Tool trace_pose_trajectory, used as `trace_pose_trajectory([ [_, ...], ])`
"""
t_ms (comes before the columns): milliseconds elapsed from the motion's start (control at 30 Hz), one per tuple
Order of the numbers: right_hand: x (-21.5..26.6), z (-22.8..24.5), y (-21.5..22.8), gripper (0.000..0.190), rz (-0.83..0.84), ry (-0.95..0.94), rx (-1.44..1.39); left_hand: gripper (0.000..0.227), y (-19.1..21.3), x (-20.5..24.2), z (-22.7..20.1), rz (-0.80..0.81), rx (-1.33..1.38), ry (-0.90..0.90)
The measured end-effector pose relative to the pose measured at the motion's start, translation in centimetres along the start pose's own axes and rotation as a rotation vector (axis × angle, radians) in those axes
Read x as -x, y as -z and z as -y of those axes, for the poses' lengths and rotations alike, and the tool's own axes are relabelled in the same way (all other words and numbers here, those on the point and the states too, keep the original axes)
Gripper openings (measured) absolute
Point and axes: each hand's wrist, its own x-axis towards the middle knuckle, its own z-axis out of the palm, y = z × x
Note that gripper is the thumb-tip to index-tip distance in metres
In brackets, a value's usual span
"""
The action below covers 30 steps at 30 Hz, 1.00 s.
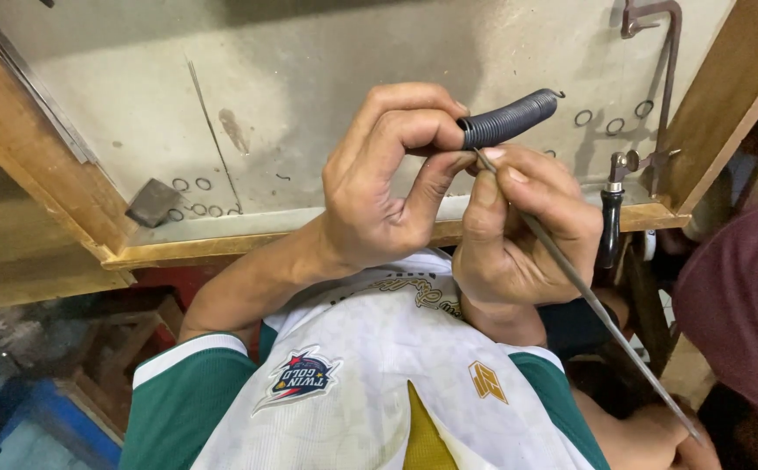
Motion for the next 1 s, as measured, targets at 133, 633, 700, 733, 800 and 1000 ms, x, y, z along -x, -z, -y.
trace_pose_trajectory([
  [133,0.0,-0.1,0.0,0.014,-0.010,0.000,-0.008,0.012,0.0,0.0,0.0,0.004,0.001,-0.006],
  [633,-0.2,0.2,0.0,0.016,0.010,0.011,0.004,0.012,0.0,0.1,0.1,0.001,-0.001,-0.006],
  [700,-0.3,0.3,0.0,0.017,0.037,0.031,0.021,0.007,-0.1,0.2,0.1,0.001,-0.013,-0.002],
  [733,-0.4,0.4,0.0,0.017,0.037,0.029,0.021,0.007,0.0,0.2,0.2,0.001,-0.014,-0.001],
  [800,-0.5,0.6,-0.1,0.017,0.046,0.029,0.042,0.010,0.0,0.2,0.4,0.009,-0.041,-0.046],
  [1000,-1.2,0.7,0.4,0.012,0.123,0.063,0.039,0.004,0.5,0.1,0.5,0.039,-0.110,-0.119],
])
